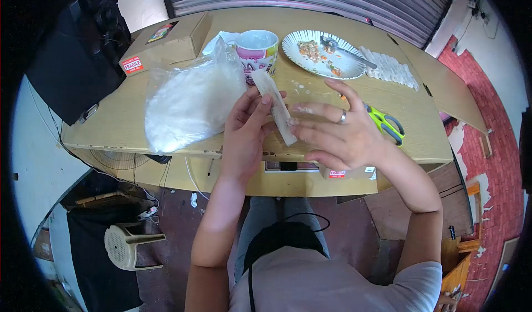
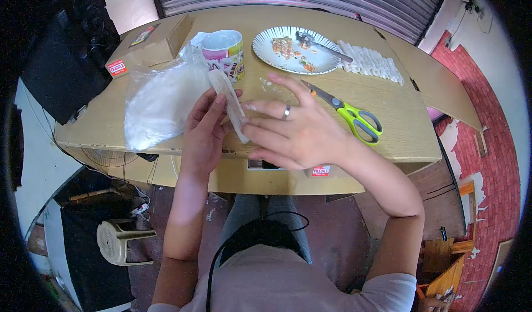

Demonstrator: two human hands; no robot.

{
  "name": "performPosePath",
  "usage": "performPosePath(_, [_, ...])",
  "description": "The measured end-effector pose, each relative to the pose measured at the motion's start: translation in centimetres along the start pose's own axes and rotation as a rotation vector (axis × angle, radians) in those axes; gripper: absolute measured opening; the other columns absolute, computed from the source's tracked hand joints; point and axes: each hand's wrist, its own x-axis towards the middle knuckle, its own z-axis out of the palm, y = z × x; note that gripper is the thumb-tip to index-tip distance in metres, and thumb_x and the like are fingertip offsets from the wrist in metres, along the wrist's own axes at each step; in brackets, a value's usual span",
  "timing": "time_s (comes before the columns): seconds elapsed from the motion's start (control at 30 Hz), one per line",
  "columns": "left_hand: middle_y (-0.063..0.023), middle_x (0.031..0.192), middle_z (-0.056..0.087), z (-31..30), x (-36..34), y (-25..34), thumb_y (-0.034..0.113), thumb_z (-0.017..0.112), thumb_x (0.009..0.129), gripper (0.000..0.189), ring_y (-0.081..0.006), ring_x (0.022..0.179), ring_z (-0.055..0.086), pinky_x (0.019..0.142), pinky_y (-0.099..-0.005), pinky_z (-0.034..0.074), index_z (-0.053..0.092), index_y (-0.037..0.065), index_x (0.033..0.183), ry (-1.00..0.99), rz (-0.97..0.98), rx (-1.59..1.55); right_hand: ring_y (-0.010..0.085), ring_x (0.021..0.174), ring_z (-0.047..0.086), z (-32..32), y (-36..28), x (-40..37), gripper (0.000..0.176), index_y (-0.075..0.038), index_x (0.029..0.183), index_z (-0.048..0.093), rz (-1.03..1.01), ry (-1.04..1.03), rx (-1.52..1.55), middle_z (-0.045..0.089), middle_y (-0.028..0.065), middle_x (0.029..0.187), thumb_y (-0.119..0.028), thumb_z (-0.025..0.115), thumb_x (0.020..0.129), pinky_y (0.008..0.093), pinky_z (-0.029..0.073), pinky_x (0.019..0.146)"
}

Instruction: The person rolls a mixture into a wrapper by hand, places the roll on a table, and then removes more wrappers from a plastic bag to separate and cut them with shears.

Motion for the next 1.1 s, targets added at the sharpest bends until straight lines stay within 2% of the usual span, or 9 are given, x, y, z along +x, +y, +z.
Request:
performPosePath(0.17, [-0.0115, 0.125, 0.067, -0.2, -0.1, 0.1, 0.019, 0.057, 0.104, 0.034, -0.0177, 0.11, 0.065, 0.091, -0.0358, 0.055, 0.055, 0.004, 0.134, 0.001, -0.018, 0.033, 0.0186, 0.113, 0.063, 0.4, -0.7, -1.1, 0.035, -0.011, 0.107, 0.072, -0.048, 0.066, 0.006, 0.071, 0.0002, 0.101, -0.032, 0.078, 0.08, 0.0608, 0.036, 0.113])
performPosePath(0.27, [-0.0099, 0.127, 0.066, -0.7, 0.0, -0.1, 0.019, 0.055, 0.105, 0.033, -0.0171, 0.112, 0.064, 0.095, -0.0362, 0.053, 0.054, 0.005, 0.135, -0.023, -0.019, 0.022, 0.0192, 0.108, 0.065, 0.3, -1.1, -1.3, 0.032, -0.011, 0.104, 0.072, 0.012, 0.107, 0.059, 0.072, -0.0001, 0.103, -0.026, 0.081, 0.078, 0.0565, 0.039, 0.109])
performPosePath(0.33, [-0.0094, 0.127, 0.066, -0.7, 0.0, -0.1, 0.02, 0.055, 0.105, 0.034, -0.0166, 0.112, 0.064, 0.095, -0.0363, 0.053, 0.054, 0.006, 0.136, -0.045, -0.016, -0.008, 0.0192, 0.106, 0.067, 1.2, -1.3, -1.4, 0.035, -0.01, 0.104, 0.071, 0.219, 0.237, 0.134, 0.073, 0.0002, 0.104, -0.022, 0.084, 0.074, 0.0517, 0.041, 0.104])
performPosePath(0.37, [-0.0098, 0.126, 0.065, -0.7, 0.0, 0.0, 0.018, 0.057, 0.104, 0.035, -0.0175, 0.111, 0.064, 0.094, -0.0374, 0.054, 0.053, 0.006, 0.137, -0.026, -0.017, -0.034, 0.0192, 0.106, 0.067, 1.6, -1.6, -1.4, 0.035, -0.01, 0.104, 0.071, 0.217, 0.239, 0.132, 0.073, 0.0002, 0.104, -0.022, 0.084, 0.074, 0.0517, 0.041, 0.104])
performPosePath(0.53, [-0.0099, 0.127, 0.063, 0.2, -0.5, 0.2, 0.014, 0.059, 0.102, 0.039, -0.0189, 0.114, 0.063, 0.093, -0.0388, 0.056, 0.05, 0.005, 0.14, -0.028, 0.0, -0.107, 0.0255, 0.104, 0.068, 2.9, -4.0, -1.2, 0.054, -0.003, 0.117, 0.06, 0.487, 0.47, 0.338, 0.071, 0.012, 0.11, -0.016, 0.088, 0.073, 0.0427, 0.048, 0.095])
performPosePath(0.67, [-0.0103, 0.128, 0.062, 2.5, -1.6, 0.3, 0.009, 0.062, 0.1, 0.043, -0.0178, 0.116, 0.061, 0.094, -0.0374, 0.055, 0.048, 0.005, 0.141, -0.092, 0.053, -0.115, 0.0258, 0.099, 0.07, 3.3, -5.5, -1.2, 0.054, -0.001, 0.12, 0.056, 0.646, 0.525, 0.449, 0.07, 0.0161, 0.112, -0.008, 0.087, 0.076, 0.0367, 0.053, 0.086])
performPosePath(0.73, [-0.0109, 0.128, 0.062, 3.0, -1.7, 0.4, 0.008, 0.064, 0.099, 0.044, -0.0173, 0.116, 0.061, 0.094, -0.0365, 0.055, 0.049, 0.004, 0.14, -0.116, 0.074, -0.126, 0.0235, 0.094, 0.071, 3.8, -5.6, -1.8, 0.045, 0.002, 0.117, 0.059, 0.741, 0.646, 0.549, 0.07, 0.0157, 0.108, -0.004, 0.083, 0.079, 0.0333, 0.055, 0.081])
performPosePath(0.93, [-0.0096, 0.114, 0.068, 2.4, -1.5, 1.1, 0.006, 0.067, 0.096, 0.029, -0.0163, 0.106, 0.066, 0.094, -0.0321, 0.053, 0.057, 0.003, 0.124, -0.211, 0.152, 0.008, 0.0239, 0.092, 0.071, 0.8, -5.4, -2.8, 0.032, 0.003, 0.111, 0.068, 0.718, 0.597, 0.484, 0.072, 0.0155, 0.105, 0.002, 0.079, 0.081, 0.0322, 0.055, 0.08])
performPosePath(1.1, [-0.0101, 0.108, 0.073, 1.7, -1.3, 1.9, 0.006, 0.074, 0.091, 0.023, -0.0126, 0.096, 0.068, 0.087, -0.0266, 0.053, 0.064, 0.003, 0.112, -0.344, 0.15, 0.365, 0.0232, 0.093, 0.069, -2.1, -5.0, -4.1, 0.027, 0.004, 0.11, 0.07, 0.712, 0.435, 0.474, 0.072, 0.0151, 0.105, 0.003, 0.075, 0.083, 0.0323, 0.053, 0.082])
